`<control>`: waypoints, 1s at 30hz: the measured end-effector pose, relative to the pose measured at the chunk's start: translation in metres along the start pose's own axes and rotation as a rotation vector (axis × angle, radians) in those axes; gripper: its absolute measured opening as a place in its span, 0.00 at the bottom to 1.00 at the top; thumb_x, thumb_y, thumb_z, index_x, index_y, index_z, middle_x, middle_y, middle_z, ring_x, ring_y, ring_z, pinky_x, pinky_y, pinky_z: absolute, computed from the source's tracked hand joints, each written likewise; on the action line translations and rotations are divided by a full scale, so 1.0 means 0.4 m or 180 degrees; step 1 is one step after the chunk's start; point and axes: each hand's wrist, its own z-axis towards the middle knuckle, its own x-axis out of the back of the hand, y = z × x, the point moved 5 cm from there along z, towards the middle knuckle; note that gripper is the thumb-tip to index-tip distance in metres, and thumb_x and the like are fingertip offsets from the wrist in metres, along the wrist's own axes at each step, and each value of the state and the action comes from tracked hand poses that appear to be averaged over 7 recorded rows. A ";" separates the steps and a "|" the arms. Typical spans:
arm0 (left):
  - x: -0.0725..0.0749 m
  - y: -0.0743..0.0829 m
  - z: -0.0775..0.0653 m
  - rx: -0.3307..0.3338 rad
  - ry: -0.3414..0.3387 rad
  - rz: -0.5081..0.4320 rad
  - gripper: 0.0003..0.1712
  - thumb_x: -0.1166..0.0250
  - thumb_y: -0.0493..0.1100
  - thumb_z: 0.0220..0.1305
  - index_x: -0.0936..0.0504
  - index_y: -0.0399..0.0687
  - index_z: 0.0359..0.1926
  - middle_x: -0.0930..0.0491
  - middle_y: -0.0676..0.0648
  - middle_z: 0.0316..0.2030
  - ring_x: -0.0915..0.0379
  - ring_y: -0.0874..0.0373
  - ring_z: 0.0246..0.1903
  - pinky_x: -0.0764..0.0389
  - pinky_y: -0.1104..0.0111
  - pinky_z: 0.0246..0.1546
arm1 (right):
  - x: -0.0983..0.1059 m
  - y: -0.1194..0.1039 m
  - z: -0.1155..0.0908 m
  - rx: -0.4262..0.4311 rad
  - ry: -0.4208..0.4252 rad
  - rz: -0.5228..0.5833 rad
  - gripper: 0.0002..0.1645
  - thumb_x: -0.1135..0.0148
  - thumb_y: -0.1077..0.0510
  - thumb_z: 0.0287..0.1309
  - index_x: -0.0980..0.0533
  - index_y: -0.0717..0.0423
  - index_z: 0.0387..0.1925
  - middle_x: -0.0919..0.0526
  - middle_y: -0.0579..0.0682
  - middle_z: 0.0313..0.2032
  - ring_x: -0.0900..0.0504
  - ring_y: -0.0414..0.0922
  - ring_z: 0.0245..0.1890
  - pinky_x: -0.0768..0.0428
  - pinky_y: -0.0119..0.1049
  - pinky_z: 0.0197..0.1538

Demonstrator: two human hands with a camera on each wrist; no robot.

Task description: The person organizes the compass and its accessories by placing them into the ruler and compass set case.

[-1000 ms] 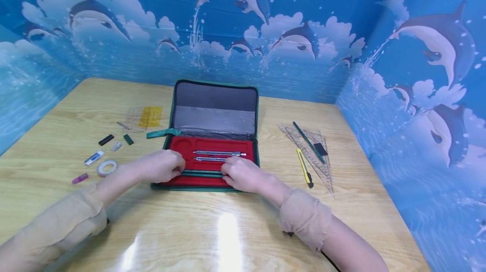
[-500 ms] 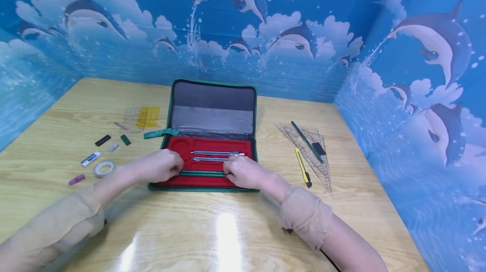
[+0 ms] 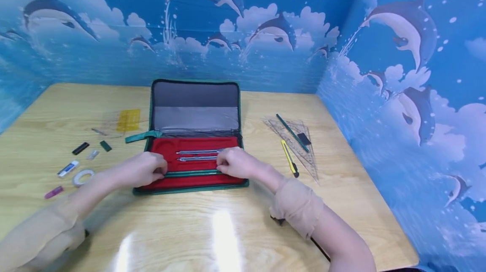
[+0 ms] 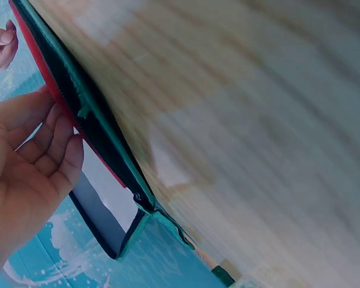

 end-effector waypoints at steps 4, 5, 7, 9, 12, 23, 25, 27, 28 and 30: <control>0.011 -0.018 -0.026 0.0001 0.0080 -0.0109 0.05 0.31 0.35 0.52 0.20 0.47 0.26 0.28 0.53 0.25 0.33 0.60 0.27 0.25 0.68 0.31 | 0.040 0.051 -0.008 -0.0356 0.0290 0.0198 0.02 0.38 0.60 0.56 0.21 0.55 0.29 0.22 0.43 0.27 0.28 0.38 0.27 0.27 0.30 0.33; 0.014 -0.022 -0.031 0.0002 0.0090 -0.0126 0.05 0.31 0.36 0.52 0.20 0.47 0.27 0.28 0.53 0.26 0.33 0.59 0.27 0.26 0.67 0.31 | 0.053 0.066 -0.013 -0.0414 0.0407 0.0168 0.02 0.38 0.61 0.56 0.21 0.55 0.28 0.22 0.44 0.26 0.27 0.38 0.27 0.26 0.31 0.32; 0.018 -0.027 -0.041 0.0001 0.0092 -0.0150 0.05 0.31 0.37 0.52 0.20 0.46 0.29 0.27 0.53 0.27 0.33 0.59 0.28 0.26 0.67 0.31 | 0.079 0.104 -0.028 -0.0535 0.0638 0.0052 0.03 0.39 0.62 0.55 0.22 0.57 0.28 0.21 0.45 0.25 0.26 0.40 0.26 0.26 0.34 0.32; 0.020 -0.031 -0.048 0.0055 0.0082 -0.0176 0.07 0.30 0.39 0.51 0.19 0.45 0.31 0.27 0.52 0.29 0.32 0.59 0.29 0.25 0.67 0.31 | 0.102 0.147 -0.049 -0.0669 0.0831 -0.0108 0.03 0.40 0.63 0.56 0.22 0.59 0.29 0.21 0.48 0.26 0.24 0.41 0.27 0.24 0.38 0.33; 0.022 -0.036 -0.057 0.0108 0.0125 -0.0204 0.15 0.27 0.43 0.48 0.19 0.42 0.36 0.25 0.50 0.32 0.31 0.58 0.32 0.24 0.65 0.33 | 0.132 0.219 -0.087 -0.0956 0.1018 -0.0331 0.05 0.42 0.63 0.57 0.22 0.62 0.32 0.20 0.52 0.27 0.23 0.45 0.28 0.24 0.45 0.40; 0.011 -0.048 -0.092 0.0130 0.0370 0.0031 0.39 0.25 0.50 0.42 0.25 0.26 0.49 0.29 0.34 0.47 0.34 0.40 0.48 0.29 0.52 0.49 | 0.177 0.423 -0.226 -0.2108 0.0749 -0.0392 0.12 0.49 0.62 0.61 0.25 0.70 0.38 0.22 0.59 0.30 0.27 0.49 0.25 0.28 0.43 0.31; 0.010 -0.046 -0.092 0.0127 0.0373 0.0109 0.38 0.25 0.50 0.43 0.24 0.26 0.49 0.29 0.34 0.48 0.34 0.39 0.49 0.30 0.51 0.50 | 0.175 0.442 -0.243 -0.2247 0.0612 -0.0437 0.11 0.48 0.62 0.60 0.25 0.69 0.36 0.23 0.59 0.30 0.28 0.49 0.25 0.28 0.43 0.31; 0.011 -0.044 -0.088 0.0083 0.0387 0.0162 0.36 0.25 0.50 0.44 0.23 0.26 0.47 0.28 0.35 0.47 0.34 0.40 0.48 0.30 0.51 0.49 | 0.174 0.454 -0.260 -0.2368 0.0504 -0.0436 0.10 0.47 0.61 0.60 0.26 0.67 0.31 0.25 0.57 0.26 0.30 0.48 0.24 0.30 0.42 0.29; 0.012 -0.042 -0.084 0.0061 0.0386 0.0187 0.35 0.26 0.51 0.44 0.23 0.27 0.46 0.28 0.35 0.47 0.33 0.41 0.48 0.30 0.51 0.49 | 0.174 0.460 -0.269 -0.2426 0.0457 -0.0434 0.10 0.47 0.60 0.60 0.28 0.65 0.28 0.27 0.55 0.24 0.31 0.47 0.22 0.32 0.41 0.28; 0.012 -0.042 -0.087 0.0034 0.0385 0.0196 0.34 0.26 0.51 0.45 0.22 0.27 0.46 0.28 0.37 0.46 0.32 0.42 0.47 0.29 0.52 0.49 | 0.168 0.468 -0.273 -0.2487 0.0337 -0.0421 0.14 0.47 0.59 0.61 0.33 0.60 0.21 0.33 0.50 0.18 0.37 0.43 0.17 0.36 0.37 0.24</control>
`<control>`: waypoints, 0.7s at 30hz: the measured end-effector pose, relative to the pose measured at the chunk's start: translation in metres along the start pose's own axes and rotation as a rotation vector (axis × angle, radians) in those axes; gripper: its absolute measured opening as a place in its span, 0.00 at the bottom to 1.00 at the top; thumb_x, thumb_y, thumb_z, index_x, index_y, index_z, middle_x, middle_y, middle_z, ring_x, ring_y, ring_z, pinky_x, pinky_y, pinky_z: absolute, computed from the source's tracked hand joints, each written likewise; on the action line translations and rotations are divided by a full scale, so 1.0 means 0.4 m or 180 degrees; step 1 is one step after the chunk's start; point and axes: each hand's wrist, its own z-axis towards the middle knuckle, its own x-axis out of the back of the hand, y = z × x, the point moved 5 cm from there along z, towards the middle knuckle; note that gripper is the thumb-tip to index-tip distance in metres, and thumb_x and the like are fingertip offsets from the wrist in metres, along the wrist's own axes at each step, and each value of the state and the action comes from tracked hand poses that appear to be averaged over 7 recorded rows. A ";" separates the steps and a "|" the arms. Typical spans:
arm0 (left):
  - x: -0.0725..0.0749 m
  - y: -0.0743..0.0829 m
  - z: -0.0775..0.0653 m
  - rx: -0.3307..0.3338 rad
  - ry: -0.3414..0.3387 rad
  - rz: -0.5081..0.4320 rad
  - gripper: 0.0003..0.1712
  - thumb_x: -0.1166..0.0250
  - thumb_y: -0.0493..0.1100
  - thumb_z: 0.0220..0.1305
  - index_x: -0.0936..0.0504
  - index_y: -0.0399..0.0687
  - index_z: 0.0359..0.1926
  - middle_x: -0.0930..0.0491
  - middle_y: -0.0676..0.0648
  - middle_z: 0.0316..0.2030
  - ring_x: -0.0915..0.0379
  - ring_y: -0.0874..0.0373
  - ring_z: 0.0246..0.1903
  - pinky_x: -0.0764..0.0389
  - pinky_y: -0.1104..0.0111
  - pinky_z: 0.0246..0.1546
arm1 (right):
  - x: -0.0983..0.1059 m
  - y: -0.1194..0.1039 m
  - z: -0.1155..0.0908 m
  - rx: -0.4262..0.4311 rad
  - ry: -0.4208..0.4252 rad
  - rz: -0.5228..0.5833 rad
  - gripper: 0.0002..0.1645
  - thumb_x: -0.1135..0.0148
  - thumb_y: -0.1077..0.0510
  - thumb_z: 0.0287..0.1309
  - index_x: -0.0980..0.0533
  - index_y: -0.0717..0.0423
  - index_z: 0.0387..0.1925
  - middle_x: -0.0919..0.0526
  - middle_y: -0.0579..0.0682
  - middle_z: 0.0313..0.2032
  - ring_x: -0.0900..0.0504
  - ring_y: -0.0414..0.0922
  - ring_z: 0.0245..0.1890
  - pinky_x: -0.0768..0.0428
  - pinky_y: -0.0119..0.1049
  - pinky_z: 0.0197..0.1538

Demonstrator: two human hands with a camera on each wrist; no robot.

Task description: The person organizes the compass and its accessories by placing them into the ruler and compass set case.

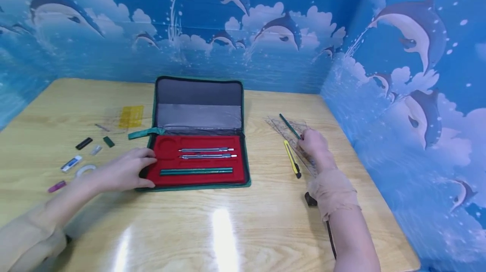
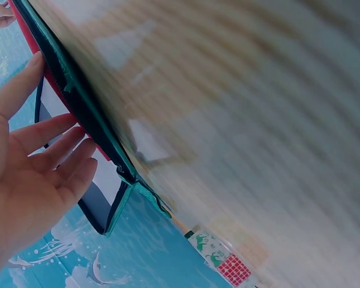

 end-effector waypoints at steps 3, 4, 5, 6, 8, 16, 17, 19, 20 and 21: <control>0.000 0.006 0.011 -0.0090 -0.0042 -0.0060 0.33 0.27 0.50 0.46 0.21 0.28 0.45 0.28 0.38 0.46 0.31 0.44 0.46 0.28 0.55 0.48 | 0.001 0.021 -0.009 -0.0108 -0.0120 -0.0003 0.20 0.49 0.60 0.62 0.39 0.54 0.14 0.42 0.46 0.13 0.45 0.40 0.12 0.42 0.33 0.19; -0.001 0.007 0.014 -0.0088 -0.0068 -0.0088 0.32 0.27 0.50 0.46 0.21 0.28 0.45 0.28 0.39 0.46 0.31 0.45 0.46 0.27 0.55 0.48 | 0.002 0.025 -0.011 -0.0114 -0.0135 -0.0012 0.21 0.49 0.60 0.62 0.40 0.53 0.13 0.43 0.44 0.12 0.46 0.39 0.11 0.42 0.33 0.19; -0.002 0.008 0.016 -0.0089 -0.0089 -0.0120 0.32 0.27 0.50 0.47 0.21 0.28 0.45 0.28 0.39 0.46 0.30 0.45 0.46 0.27 0.56 0.48 | 0.002 0.028 -0.014 -0.0122 -0.0157 -0.0028 0.22 0.49 0.61 0.61 0.40 0.52 0.12 0.44 0.43 0.11 0.47 0.38 0.11 0.43 0.32 0.18; -0.003 0.008 0.018 -0.0073 -0.0122 -0.0150 0.31 0.27 0.49 0.47 0.21 0.28 0.45 0.28 0.39 0.46 0.30 0.45 0.46 0.27 0.56 0.48 | 0.003 0.029 -0.015 -0.0122 -0.0167 -0.0045 0.23 0.50 0.61 0.61 0.39 0.52 0.11 0.45 0.43 0.11 0.47 0.38 0.11 0.42 0.32 0.18; -0.003 0.007 0.019 -0.0022 -0.0167 -0.0181 0.31 0.27 0.49 0.47 0.21 0.28 0.45 0.28 0.39 0.46 0.30 0.46 0.46 0.27 0.56 0.48 | 0.002 0.028 -0.014 -0.0117 -0.0191 -0.0073 0.22 0.51 0.62 0.60 0.38 0.52 0.10 0.45 0.42 0.10 0.48 0.37 0.10 0.42 0.32 0.17; 0.009 0.005 0.014 -0.0030 -0.0174 -0.0208 0.30 0.27 0.48 0.47 0.21 0.28 0.44 0.28 0.40 0.45 0.30 0.47 0.45 0.27 0.58 0.48 | 0.037 -0.034 -0.015 0.0072 -0.0101 -0.0086 0.16 0.54 0.67 0.51 0.40 0.52 0.11 0.41 0.45 0.12 0.43 0.41 0.13 0.40 0.34 0.19; 0.010 0.006 0.012 -0.0038 -0.0178 -0.0208 0.29 0.27 0.48 0.47 0.20 0.28 0.44 0.28 0.41 0.45 0.30 0.47 0.45 0.27 0.58 0.47 | 0.047 -0.057 -0.017 0.0177 -0.0050 -0.0096 0.17 0.55 0.67 0.50 0.41 0.52 0.11 0.42 0.45 0.12 0.44 0.41 0.13 0.41 0.35 0.19; 0.009 0.006 0.011 -0.0056 -0.0208 -0.0173 0.28 0.27 0.47 0.47 0.20 0.29 0.43 0.28 0.41 0.45 0.30 0.48 0.44 0.26 0.59 0.47 | 0.066 -0.117 -0.026 0.0461 0.0097 -0.0098 0.15 0.53 0.67 0.51 0.37 0.56 0.13 0.39 0.46 0.13 0.41 0.42 0.15 0.38 0.36 0.21; 0.009 0.007 0.010 -0.0068 -0.0229 -0.0146 0.27 0.27 0.47 0.47 0.19 0.30 0.43 0.28 0.42 0.44 0.30 0.48 0.44 0.26 0.59 0.46 | 0.071 -0.152 -0.032 0.0621 0.0175 -0.0079 0.13 0.52 0.67 0.52 0.33 0.59 0.15 0.36 0.47 0.15 0.38 0.43 0.16 0.35 0.38 0.23; 0.009 0.008 0.010 -0.0075 -0.0258 -0.0122 0.26 0.27 0.47 0.47 0.19 0.31 0.42 0.27 0.42 0.44 0.30 0.49 0.44 0.26 0.59 0.46 | 0.073 -0.189 -0.040 0.0794 0.0217 -0.0038 0.10 0.50 0.67 0.54 0.30 0.61 0.19 0.32 0.49 0.17 0.35 0.44 0.18 0.33 0.40 0.25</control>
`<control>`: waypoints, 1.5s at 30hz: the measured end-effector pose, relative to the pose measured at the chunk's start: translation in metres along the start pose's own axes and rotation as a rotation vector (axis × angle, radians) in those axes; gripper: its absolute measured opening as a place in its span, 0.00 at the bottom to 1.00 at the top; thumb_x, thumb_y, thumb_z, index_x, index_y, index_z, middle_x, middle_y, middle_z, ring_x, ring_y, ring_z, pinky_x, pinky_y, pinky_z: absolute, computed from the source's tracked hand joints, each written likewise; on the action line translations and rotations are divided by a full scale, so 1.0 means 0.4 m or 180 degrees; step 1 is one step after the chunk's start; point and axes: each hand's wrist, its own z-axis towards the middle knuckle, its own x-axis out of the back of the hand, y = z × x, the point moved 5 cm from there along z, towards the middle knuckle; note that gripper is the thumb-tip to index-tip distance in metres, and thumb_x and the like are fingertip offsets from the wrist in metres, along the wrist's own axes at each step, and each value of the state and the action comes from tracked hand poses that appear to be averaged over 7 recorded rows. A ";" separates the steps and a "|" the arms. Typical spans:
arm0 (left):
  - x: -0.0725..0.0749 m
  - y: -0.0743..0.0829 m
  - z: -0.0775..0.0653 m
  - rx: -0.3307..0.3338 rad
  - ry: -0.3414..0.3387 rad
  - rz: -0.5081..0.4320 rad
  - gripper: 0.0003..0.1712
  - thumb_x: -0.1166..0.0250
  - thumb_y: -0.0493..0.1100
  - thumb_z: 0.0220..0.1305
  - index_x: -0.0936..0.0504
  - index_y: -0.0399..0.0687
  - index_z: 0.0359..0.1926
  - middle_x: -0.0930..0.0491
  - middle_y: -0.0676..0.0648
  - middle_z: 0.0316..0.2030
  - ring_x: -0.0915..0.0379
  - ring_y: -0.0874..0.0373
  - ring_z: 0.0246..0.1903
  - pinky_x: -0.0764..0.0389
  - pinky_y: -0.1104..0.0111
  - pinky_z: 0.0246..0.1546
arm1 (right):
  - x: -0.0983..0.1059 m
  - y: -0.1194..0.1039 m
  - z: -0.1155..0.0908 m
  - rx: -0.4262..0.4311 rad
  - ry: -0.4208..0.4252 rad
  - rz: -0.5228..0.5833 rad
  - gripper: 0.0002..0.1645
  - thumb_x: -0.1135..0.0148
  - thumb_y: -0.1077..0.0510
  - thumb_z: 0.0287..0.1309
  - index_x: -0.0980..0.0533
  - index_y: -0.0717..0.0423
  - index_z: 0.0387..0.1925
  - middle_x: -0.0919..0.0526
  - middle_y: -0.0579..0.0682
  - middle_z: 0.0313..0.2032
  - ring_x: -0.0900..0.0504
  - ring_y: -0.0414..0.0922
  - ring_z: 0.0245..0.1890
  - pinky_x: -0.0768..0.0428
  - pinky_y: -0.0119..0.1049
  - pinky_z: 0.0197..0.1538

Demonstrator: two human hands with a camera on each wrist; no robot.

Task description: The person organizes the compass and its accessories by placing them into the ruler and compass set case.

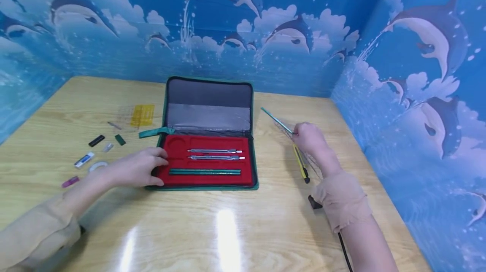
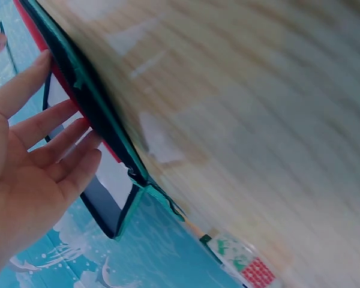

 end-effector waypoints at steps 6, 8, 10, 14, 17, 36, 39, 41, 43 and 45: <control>0.005 0.001 -0.001 -0.0036 0.0001 -0.0002 0.23 0.28 0.47 0.49 0.18 0.34 0.41 0.26 0.44 0.41 0.30 0.50 0.42 0.26 0.59 0.45 | -0.044 -0.231 -0.021 0.1151 -0.0021 0.0215 0.03 0.37 0.65 0.52 0.21 0.62 0.30 0.22 0.48 0.26 0.24 0.42 0.26 0.24 0.37 0.31; 0.006 0.000 -0.002 -0.0054 0.0067 -0.0046 0.21 0.29 0.46 0.51 0.18 0.34 0.41 0.26 0.45 0.39 0.30 0.51 0.41 0.26 0.60 0.43 | -0.074 -0.291 -0.037 0.1434 -0.0140 0.0184 0.02 0.36 0.64 0.52 0.21 0.59 0.30 0.22 0.46 0.27 0.25 0.40 0.27 0.24 0.33 0.31; 0.007 -0.002 -0.001 -0.0079 0.0120 -0.0086 0.18 0.30 0.44 0.52 0.18 0.35 0.40 0.25 0.46 0.37 0.30 0.52 0.39 0.25 0.61 0.42 | -0.101 -0.338 -0.052 0.1611 -0.0271 0.0134 0.02 0.37 0.64 0.53 0.21 0.58 0.31 0.23 0.45 0.29 0.25 0.39 0.29 0.24 0.32 0.33; 0.005 -0.005 -0.002 -0.0044 0.0097 -0.0147 0.15 0.31 0.39 0.53 0.18 0.35 0.41 0.25 0.47 0.35 0.30 0.54 0.37 0.24 0.62 0.41 | -0.138 -0.395 -0.072 0.1761 -0.0498 -0.0004 0.03 0.38 0.62 0.56 0.20 0.56 0.33 0.23 0.45 0.32 0.25 0.39 0.32 0.23 0.32 0.38; 0.003 -0.005 -0.003 -0.0015 0.0078 -0.0159 0.15 0.31 0.39 0.52 0.18 0.35 0.41 0.25 0.47 0.35 0.30 0.55 0.37 0.24 0.63 0.40 | -0.155 -0.417 -0.078 0.1842 -0.0567 -0.0100 0.04 0.38 0.61 0.56 0.20 0.55 0.34 0.22 0.45 0.33 0.26 0.39 0.33 0.23 0.32 0.40; -0.009 0.031 0.012 -0.0072 -0.0046 -0.0086 0.03 0.32 0.37 0.54 0.19 0.49 0.27 0.29 0.55 0.26 0.34 0.61 0.31 0.26 0.69 0.34 | -0.191 -0.455 -0.089 0.2104 -0.0470 0.0058 0.04 0.38 0.62 0.55 0.19 0.55 0.34 0.21 0.46 0.33 0.23 0.39 0.34 0.23 0.30 0.40; -0.012 0.036 0.016 -0.0210 0.0016 -0.0054 0.05 0.33 0.35 0.53 0.19 0.49 0.25 0.29 0.55 0.24 0.33 0.61 0.28 0.26 0.70 0.32 | -0.190 -0.454 -0.089 0.2073 -0.0432 0.0097 0.04 0.38 0.63 0.55 0.19 0.55 0.33 0.22 0.45 0.33 0.23 0.39 0.34 0.23 0.30 0.39; -0.013 0.039 0.017 -0.0279 0.0094 -0.0041 0.06 0.33 0.33 0.53 0.20 0.48 0.24 0.29 0.55 0.23 0.33 0.61 0.27 0.26 0.70 0.32 | -0.191 -0.452 -0.089 0.2050 -0.0412 0.0137 0.04 0.38 0.63 0.55 0.19 0.55 0.33 0.22 0.45 0.33 0.24 0.38 0.33 0.23 0.30 0.39; -0.014 0.040 0.019 -0.0307 0.0146 -0.0003 0.07 0.34 0.33 0.53 0.20 0.47 0.23 0.30 0.54 0.22 0.34 0.61 0.26 0.26 0.70 0.30 | -0.192 -0.450 -0.090 0.2025 -0.0404 0.0157 0.04 0.38 0.63 0.55 0.19 0.55 0.33 0.22 0.45 0.33 0.24 0.38 0.33 0.24 0.29 0.39; -0.016 0.043 0.021 -0.0336 0.0193 0.0034 0.07 0.34 0.33 0.52 0.21 0.47 0.22 0.30 0.54 0.22 0.34 0.61 0.25 0.27 0.71 0.29 | -0.192 -0.449 -0.092 0.2044 -0.0379 0.0178 0.04 0.37 0.63 0.55 0.18 0.56 0.34 0.21 0.46 0.33 0.23 0.38 0.33 0.23 0.29 0.39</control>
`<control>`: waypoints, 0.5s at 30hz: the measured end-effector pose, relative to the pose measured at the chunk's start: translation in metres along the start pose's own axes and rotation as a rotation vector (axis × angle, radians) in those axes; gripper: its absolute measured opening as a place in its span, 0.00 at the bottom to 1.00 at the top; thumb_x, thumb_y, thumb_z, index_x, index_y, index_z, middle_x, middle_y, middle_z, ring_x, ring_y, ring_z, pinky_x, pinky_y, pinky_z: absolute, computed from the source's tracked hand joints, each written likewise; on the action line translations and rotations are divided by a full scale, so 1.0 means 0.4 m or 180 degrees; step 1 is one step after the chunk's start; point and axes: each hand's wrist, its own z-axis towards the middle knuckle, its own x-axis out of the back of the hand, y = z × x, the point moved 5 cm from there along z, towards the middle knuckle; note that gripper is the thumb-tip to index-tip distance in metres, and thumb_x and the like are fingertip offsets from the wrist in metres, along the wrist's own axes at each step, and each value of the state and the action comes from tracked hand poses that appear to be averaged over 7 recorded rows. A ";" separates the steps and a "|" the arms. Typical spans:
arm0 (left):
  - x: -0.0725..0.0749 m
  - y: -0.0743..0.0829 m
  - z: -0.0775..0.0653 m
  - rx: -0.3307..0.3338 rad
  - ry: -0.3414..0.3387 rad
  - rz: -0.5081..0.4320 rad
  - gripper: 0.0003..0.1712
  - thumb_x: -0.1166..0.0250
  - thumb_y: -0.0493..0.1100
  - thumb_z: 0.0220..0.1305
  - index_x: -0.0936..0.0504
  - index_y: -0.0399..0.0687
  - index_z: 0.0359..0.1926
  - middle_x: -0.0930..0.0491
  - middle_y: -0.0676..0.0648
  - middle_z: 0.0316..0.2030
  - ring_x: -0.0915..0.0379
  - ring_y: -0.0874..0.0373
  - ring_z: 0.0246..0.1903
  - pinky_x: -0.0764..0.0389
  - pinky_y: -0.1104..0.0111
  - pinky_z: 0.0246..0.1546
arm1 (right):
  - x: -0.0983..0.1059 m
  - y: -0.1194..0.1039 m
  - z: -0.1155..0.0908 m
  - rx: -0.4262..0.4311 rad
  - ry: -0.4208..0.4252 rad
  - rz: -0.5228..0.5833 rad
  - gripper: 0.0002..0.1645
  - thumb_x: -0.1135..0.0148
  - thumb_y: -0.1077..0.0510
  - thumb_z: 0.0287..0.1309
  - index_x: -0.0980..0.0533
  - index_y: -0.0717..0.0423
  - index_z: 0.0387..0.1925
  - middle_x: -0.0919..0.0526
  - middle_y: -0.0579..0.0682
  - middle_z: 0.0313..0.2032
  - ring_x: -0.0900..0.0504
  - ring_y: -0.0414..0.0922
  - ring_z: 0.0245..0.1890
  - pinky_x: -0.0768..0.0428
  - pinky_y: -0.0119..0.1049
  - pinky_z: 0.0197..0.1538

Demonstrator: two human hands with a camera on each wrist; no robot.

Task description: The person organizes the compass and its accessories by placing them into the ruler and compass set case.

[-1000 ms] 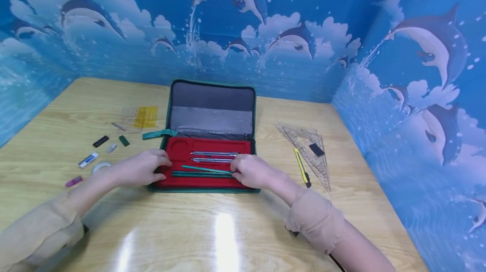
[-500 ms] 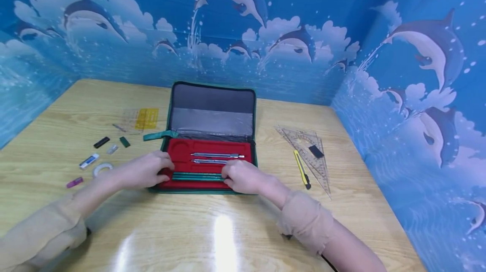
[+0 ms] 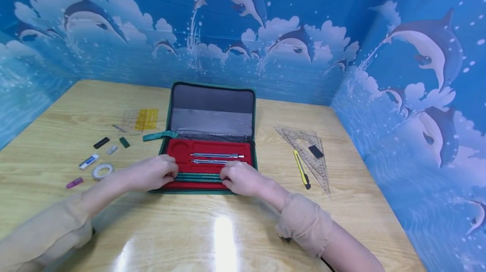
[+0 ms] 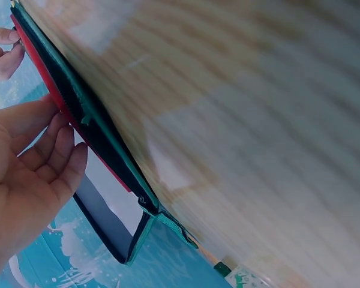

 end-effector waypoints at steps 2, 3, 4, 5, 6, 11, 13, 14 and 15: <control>-0.002 0.002 0.003 -0.0012 0.0017 0.0044 0.07 0.34 0.32 0.52 0.21 0.47 0.22 0.30 0.54 0.21 0.33 0.61 0.25 0.27 0.71 0.29 | -0.001 -0.002 -0.001 0.0046 0.0017 -0.0011 0.05 0.38 0.63 0.55 0.18 0.57 0.34 0.21 0.46 0.32 0.23 0.39 0.33 0.23 0.30 0.38; -0.004 0.002 0.004 0.0002 0.0006 0.0053 0.07 0.34 0.32 0.53 0.21 0.47 0.22 0.30 0.54 0.21 0.33 0.61 0.25 0.27 0.71 0.29 | -0.002 -0.003 -0.001 0.0074 0.0023 -0.0025 0.05 0.38 0.64 0.55 0.18 0.57 0.34 0.21 0.47 0.32 0.23 0.39 0.33 0.23 0.30 0.38; -0.004 0.003 0.006 0.0019 -0.0003 0.0064 0.07 0.34 0.32 0.53 0.21 0.46 0.22 0.30 0.54 0.21 0.33 0.61 0.25 0.27 0.71 0.29 | -0.001 -0.005 -0.002 0.0096 0.0028 -0.0037 0.05 0.38 0.64 0.55 0.18 0.57 0.34 0.21 0.47 0.32 0.22 0.39 0.33 0.23 0.30 0.38; -0.005 0.004 0.007 0.0047 -0.0016 0.0062 0.07 0.35 0.32 0.53 0.21 0.46 0.22 0.30 0.54 0.21 0.33 0.61 0.25 0.27 0.70 0.29 | -0.001 -0.006 -0.003 0.0109 0.0024 -0.0048 0.05 0.38 0.64 0.55 0.18 0.58 0.34 0.21 0.47 0.32 0.22 0.39 0.33 0.23 0.30 0.38; -0.006 0.005 0.009 0.0065 -0.0028 0.0063 0.07 0.35 0.32 0.53 0.21 0.46 0.22 0.30 0.53 0.21 0.33 0.61 0.25 0.27 0.70 0.29 | 0.000 -0.008 -0.003 0.0108 0.0010 -0.0058 0.06 0.39 0.64 0.55 0.18 0.58 0.34 0.21 0.47 0.32 0.22 0.39 0.34 0.23 0.30 0.38; -0.006 0.009 0.009 0.0055 -0.0005 0.0091 0.07 0.35 0.32 0.53 0.20 0.45 0.22 0.28 0.53 0.21 0.32 0.61 0.24 0.26 0.70 0.28 | -0.004 -0.012 -0.002 0.0087 -0.0085 -0.0133 0.07 0.39 0.64 0.55 0.18 0.57 0.36 0.20 0.47 0.33 0.22 0.39 0.35 0.23 0.29 0.39; -0.004 0.011 0.010 0.0024 0.0029 0.0114 0.07 0.35 0.32 0.53 0.19 0.45 0.21 0.28 0.53 0.21 0.31 0.61 0.24 0.26 0.70 0.28 | -0.004 -0.013 -0.002 0.0101 -0.0093 -0.0170 0.07 0.38 0.64 0.55 0.18 0.57 0.36 0.20 0.47 0.33 0.21 0.40 0.35 0.23 0.29 0.39; -0.004 0.012 0.009 0.0006 0.0056 0.0137 0.07 0.35 0.32 0.52 0.19 0.45 0.21 0.27 0.53 0.21 0.31 0.61 0.24 0.26 0.70 0.28 | -0.003 -0.014 -0.002 0.0107 -0.0088 -0.0184 0.07 0.38 0.65 0.54 0.18 0.57 0.35 0.20 0.47 0.33 0.21 0.40 0.34 0.23 0.29 0.39; -0.002 0.014 0.009 -0.0024 0.0090 0.0147 0.07 0.34 0.31 0.52 0.18 0.44 0.21 0.26 0.52 0.21 0.30 0.61 0.24 0.25 0.70 0.28 | -0.002 -0.014 -0.002 0.0125 -0.0078 -0.0191 0.07 0.38 0.65 0.54 0.18 0.57 0.36 0.20 0.47 0.33 0.21 0.40 0.35 0.23 0.30 0.39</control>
